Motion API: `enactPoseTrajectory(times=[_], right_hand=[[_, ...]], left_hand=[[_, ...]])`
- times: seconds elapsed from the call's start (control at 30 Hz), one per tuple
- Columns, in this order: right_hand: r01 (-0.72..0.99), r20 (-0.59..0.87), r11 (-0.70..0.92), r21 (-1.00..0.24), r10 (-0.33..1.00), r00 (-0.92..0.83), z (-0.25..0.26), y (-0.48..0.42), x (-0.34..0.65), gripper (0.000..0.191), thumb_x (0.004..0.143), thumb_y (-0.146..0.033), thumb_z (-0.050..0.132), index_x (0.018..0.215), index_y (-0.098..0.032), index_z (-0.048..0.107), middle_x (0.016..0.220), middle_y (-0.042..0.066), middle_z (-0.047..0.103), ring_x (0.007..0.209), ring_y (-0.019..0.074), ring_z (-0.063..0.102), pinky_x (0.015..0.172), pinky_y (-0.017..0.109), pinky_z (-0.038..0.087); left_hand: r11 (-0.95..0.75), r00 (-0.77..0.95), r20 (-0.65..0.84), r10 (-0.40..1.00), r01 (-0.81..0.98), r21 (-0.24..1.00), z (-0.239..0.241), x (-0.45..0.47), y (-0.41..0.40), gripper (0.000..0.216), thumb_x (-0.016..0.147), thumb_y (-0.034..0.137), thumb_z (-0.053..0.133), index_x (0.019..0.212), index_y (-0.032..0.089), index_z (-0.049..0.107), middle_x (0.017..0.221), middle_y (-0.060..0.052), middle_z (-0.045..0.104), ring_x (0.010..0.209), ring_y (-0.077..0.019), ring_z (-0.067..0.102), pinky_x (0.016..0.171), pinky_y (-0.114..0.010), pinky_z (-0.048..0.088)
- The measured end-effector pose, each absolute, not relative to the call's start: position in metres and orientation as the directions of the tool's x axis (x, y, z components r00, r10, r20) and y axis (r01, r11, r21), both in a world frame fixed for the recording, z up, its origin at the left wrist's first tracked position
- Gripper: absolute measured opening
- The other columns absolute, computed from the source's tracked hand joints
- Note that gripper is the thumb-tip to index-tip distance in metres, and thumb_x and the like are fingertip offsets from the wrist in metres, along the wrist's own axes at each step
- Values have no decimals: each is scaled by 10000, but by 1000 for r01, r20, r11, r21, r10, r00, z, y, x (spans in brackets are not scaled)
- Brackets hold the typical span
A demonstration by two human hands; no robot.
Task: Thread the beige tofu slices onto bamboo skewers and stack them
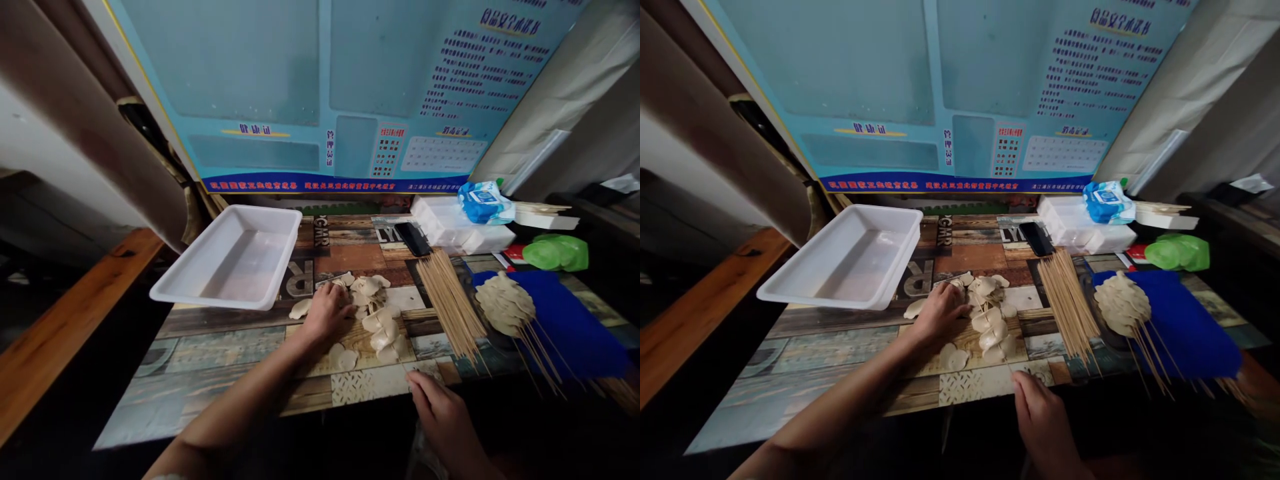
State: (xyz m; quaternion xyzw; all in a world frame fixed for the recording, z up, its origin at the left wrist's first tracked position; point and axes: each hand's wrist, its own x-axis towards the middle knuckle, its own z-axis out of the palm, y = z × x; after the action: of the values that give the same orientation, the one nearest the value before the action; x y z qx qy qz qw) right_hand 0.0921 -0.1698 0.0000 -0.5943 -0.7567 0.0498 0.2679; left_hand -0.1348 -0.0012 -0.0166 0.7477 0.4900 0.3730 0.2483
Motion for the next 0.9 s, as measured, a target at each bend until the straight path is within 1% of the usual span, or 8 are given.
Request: enactPoseTrajectory(times=[0.07,0.17,0.27,0.33,0.4,0.53,0.73,0.9], right_hand=[[872,342,292,-394,927,-156,-1,-170,92,328,918,-232,309,866,-187,630,813,56,732,726,164,703,624,236,552],[864,330,291,-411,931,-157,-2,-171,91,315,917,-230,319,880,-188,629,817,51,731,728,161,702,634,238,554],[853,326,299,-428,931,-163,-2,-171,89,300,911,-230,330,883,-191,626,807,47,729,721,158,700,631,236,555],[847,315,303,-437,933,-172,-2,-172,87,297,907,-230,332,878,-192,625,798,45,728,710,156,699,622,234,555],[845,301,302,-442,937,-177,-2,-172,86,297,906,-229,331,875,-193,625,797,43,727,704,156,698,613,237,556],[843,297,299,-447,939,-175,-5,-173,85,291,900,-222,339,877,-191,628,807,40,731,709,159,700,625,247,561],[844,260,284,-455,949,-179,-7,-173,85,300,901,-243,339,894,-204,636,839,45,732,737,171,701,643,263,566],[854,227,260,-450,959,-172,-9,-174,85,325,907,-247,322,895,-207,645,859,57,733,756,177,700,667,272,565]], left_hand=[[-411,264,316,911,530,742,-20,-137,3,71,717,244,612,702,184,577,805,-59,563,792,-193,519,792,-354,418],[-301,180,250,951,375,877,-19,-141,7,83,709,196,579,637,183,539,780,-49,577,761,-172,537,760,-329,443],[30,74,-26,997,-47,998,-14,-142,7,116,693,235,584,664,186,483,712,3,557,666,-139,545,667,-311,495],[253,118,-225,967,-354,900,-10,-138,4,133,689,225,590,694,187,462,633,43,506,568,-106,522,627,-318,525],[399,215,-336,917,-517,758,-7,-133,-1,125,677,164,601,727,174,487,613,50,492,533,-93,517,636,-338,547],[496,330,-371,868,-594,633,-5,-127,-7,114,694,92,617,792,126,568,746,-24,580,650,-124,592,651,-309,566],[420,305,-288,908,-637,647,-7,-129,-8,149,684,154,690,678,128,543,715,-5,541,679,-127,589,659,-315,576],[377,292,-244,925,-613,694,-4,-128,-12,225,660,219,726,777,156,545,805,2,564,722,-119,596,672,-284,560]])
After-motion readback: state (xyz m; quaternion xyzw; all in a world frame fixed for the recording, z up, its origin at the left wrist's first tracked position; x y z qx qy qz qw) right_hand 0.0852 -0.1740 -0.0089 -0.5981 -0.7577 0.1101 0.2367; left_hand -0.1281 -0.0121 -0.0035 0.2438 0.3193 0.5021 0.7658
